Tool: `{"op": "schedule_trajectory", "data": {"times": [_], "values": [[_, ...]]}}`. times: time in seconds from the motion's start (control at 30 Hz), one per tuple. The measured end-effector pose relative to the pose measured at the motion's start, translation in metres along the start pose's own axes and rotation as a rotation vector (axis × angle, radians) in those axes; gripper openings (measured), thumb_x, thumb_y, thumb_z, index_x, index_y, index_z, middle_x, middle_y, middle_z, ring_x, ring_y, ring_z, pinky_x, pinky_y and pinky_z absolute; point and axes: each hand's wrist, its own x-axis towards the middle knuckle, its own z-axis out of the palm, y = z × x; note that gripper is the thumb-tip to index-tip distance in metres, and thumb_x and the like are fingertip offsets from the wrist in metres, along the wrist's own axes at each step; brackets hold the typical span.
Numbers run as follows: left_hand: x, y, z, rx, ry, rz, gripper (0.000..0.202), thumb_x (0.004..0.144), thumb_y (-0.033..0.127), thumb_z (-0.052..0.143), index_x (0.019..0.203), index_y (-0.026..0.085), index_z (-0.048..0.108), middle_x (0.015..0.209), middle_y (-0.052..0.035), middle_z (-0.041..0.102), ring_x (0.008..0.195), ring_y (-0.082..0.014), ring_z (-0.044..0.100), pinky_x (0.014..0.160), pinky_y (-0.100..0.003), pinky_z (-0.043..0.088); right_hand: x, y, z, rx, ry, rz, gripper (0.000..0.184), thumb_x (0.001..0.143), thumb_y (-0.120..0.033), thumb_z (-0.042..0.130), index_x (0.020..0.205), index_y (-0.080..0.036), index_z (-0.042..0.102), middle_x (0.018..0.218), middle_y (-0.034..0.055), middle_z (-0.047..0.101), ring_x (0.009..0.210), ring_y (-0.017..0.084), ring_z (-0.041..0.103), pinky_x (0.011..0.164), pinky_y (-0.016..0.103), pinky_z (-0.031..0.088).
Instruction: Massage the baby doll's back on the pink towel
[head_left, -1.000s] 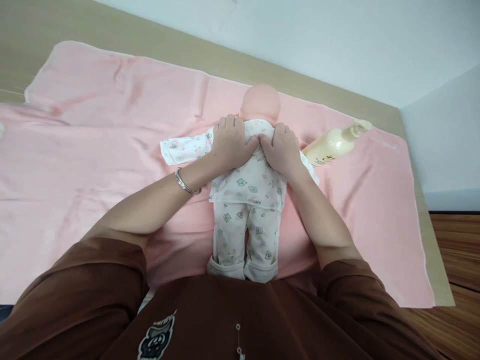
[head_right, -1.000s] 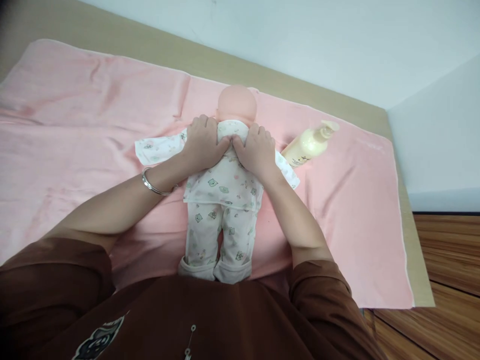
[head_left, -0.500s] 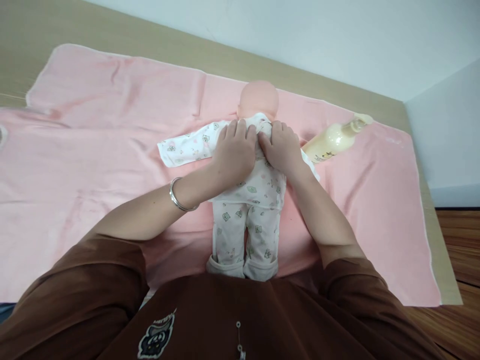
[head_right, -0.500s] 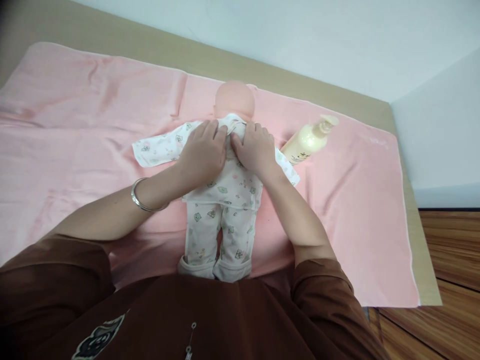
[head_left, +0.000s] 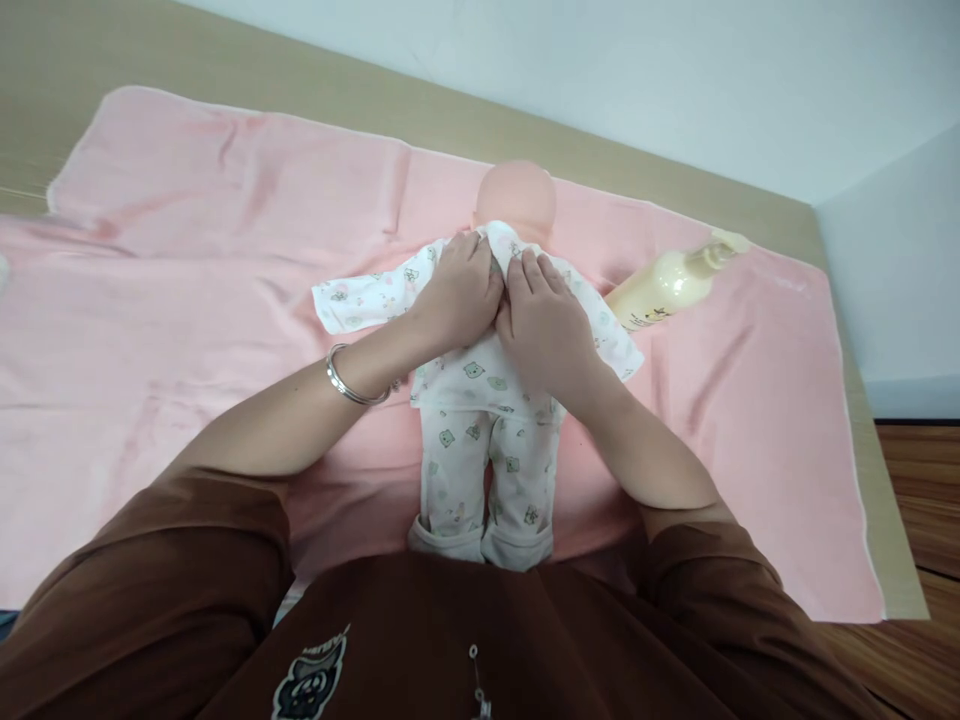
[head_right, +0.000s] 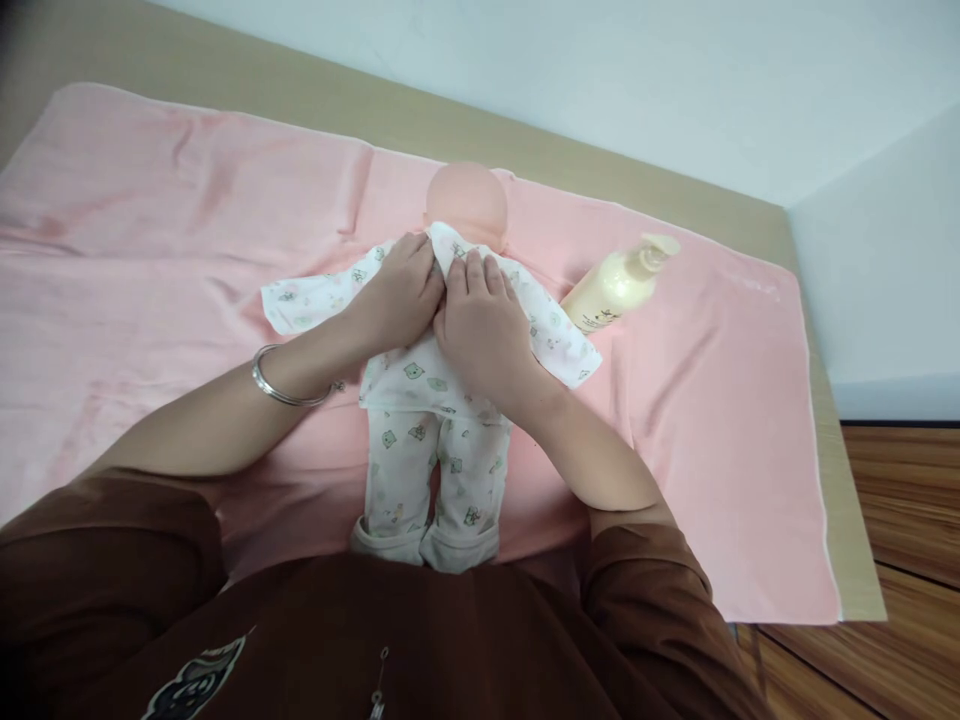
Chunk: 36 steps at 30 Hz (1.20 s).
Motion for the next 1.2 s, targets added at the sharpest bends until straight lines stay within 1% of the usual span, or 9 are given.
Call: {"op": "schedule_trajectory", "data": {"times": [0.2, 0.37, 0.5, 0.63, 0.8, 0.87, 0.97, 1.07, 1.2], "values": [[0.001, -0.007, 0.01, 0.027, 0.069, -0.079, 0.045, 0.109, 0.04, 0.035, 0.139, 0.015, 0.056, 0.145, -0.0225, 0.062, 0.143, -0.0387, 0.054, 0.127, -0.059, 0.04, 0.02, 0.012, -0.001, 0.07, -0.041, 0.094, 0.061, 0.108, -0.029, 0.032, 0.159, 0.002, 0.043, 0.171, 0.0242, 0.041, 0.166, 0.035, 0.034, 0.138, 0.054, 0.031], [-0.018, 0.017, 0.0, 0.134, 0.02, -0.005, 0.048, 0.109, 0.028, 0.034, 0.147, 0.006, 0.053, 0.158, -0.0224, 0.055, 0.156, -0.0382, 0.045, 0.134, -0.055, 0.033, 0.04, 0.033, 0.0, 0.073, -0.05, 0.202, 0.065, 0.111, -0.038, 0.031, 0.158, 0.005, 0.043, 0.169, 0.0264, 0.043, 0.164, 0.035, 0.038, 0.139, 0.051, 0.029], [-0.015, 0.02, -0.006, 0.098, -0.021, 0.001, 0.042, 0.107, 0.022, 0.034, 0.136, 0.006, 0.061, 0.15, -0.0218, 0.059, 0.15, -0.0359, 0.05, 0.132, -0.05, 0.038, 0.041, 0.038, 0.002, 0.056, -0.077, 0.177, 0.073, 0.111, -0.044, 0.031, 0.163, 0.007, 0.032, 0.174, 0.0283, 0.033, 0.168, 0.037, 0.029, 0.139, 0.054, 0.026], [0.005, 0.001, -0.006, 0.049, -0.033, -0.068, 0.039, 0.108, 0.025, 0.032, 0.116, 0.012, 0.067, 0.126, -0.0205, 0.07, 0.128, -0.0329, 0.064, 0.119, -0.05, 0.05, 0.024, 0.02, 0.002, -0.036, -0.025, 0.106, 0.068, 0.11, -0.038, 0.035, 0.161, 0.007, 0.037, 0.171, 0.0292, 0.039, 0.164, 0.04, 0.036, 0.136, 0.058, 0.03], [0.015, -0.017, 0.004, 0.115, -0.041, -0.057, 0.046, 0.11, 0.035, 0.028, 0.126, 0.011, 0.063, 0.126, -0.0223, 0.071, 0.121, -0.0347, 0.065, 0.113, -0.053, 0.051, 0.007, -0.004, -0.004, -0.081, 0.002, 0.099, 0.061, 0.108, -0.029, 0.038, 0.158, 0.006, 0.044, 0.166, 0.0272, 0.048, 0.159, 0.038, 0.045, 0.136, 0.054, 0.034], [0.011, -0.013, 0.005, 0.146, -0.027, -0.049, 0.047, 0.11, 0.035, 0.028, 0.131, 0.009, 0.06, 0.13, -0.0238, 0.069, 0.125, -0.0355, 0.063, 0.115, -0.053, 0.049, 0.01, -0.003, -0.009, -0.053, -0.032, 0.12, 0.059, 0.108, -0.027, 0.038, 0.157, 0.005, 0.046, 0.166, 0.0263, 0.048, 0.16, 0.037, 0.044, 0.136, 0.052, 0.034], [0.002, 0.002, -0.002, 0.188, -0.01, -0.031, 0.043, 0.108, 0.028, 0.032, 0.134, 0.007, 0.059, 0.134, -0.0245, 0.066, 0.131, -0.0362, 0.06, 0.119, -0.053, 0.046, 0.021, 0.006, -0.011, 0.009, -0.125, 0.16, 0.065, 0.11, -0.03, 0.037, 0.164, 0.006, 0.035, 0.174, 0.0264, 0.034, 0.168, 0.037, 0.029, 0.14, 0.05, 0.027], [-0.008, 0.019, -0.012, 0.213, -0.05, -0.005, 0.038, 0.106, 0.021, 0.034, 0.123, 0.007, 0.064, 0.13, -0.0249, 0.066, 0.127, -0.0374, 0.061, 0.115, -0.053, 0.049, 0.034, 0.019, -0.007, 0.052, -0.16, 0.204, 0.071, 0.111, -0.034, 0.036, 0.168, 0.006, 0.023, 0.179, 0.0253, 0.022, 0.171, 0.037, 0.017, 0.143, 0.049, 0.018], [-0.011, 0.023, -0.014, 0.173, -0.021, -0.018, 0.031, 0.105, 0.02, 0.037, 0.107, 0.012, 0.067, 0.121, -0.021, 0.068, 0.12, -0.0357, 0.064, 0.11, -0.053, 0.053, 0.041, 0.028, 0.0, 0.054, -0.124, 0.235, 0.075, 0.11, -0.039, 0.036, 0.169, 0.005, 0.021, 0.18, 0.0239, 0.021, 0.171, 0.036, 0.017, 0.142, 0.052, 0.017]]}}
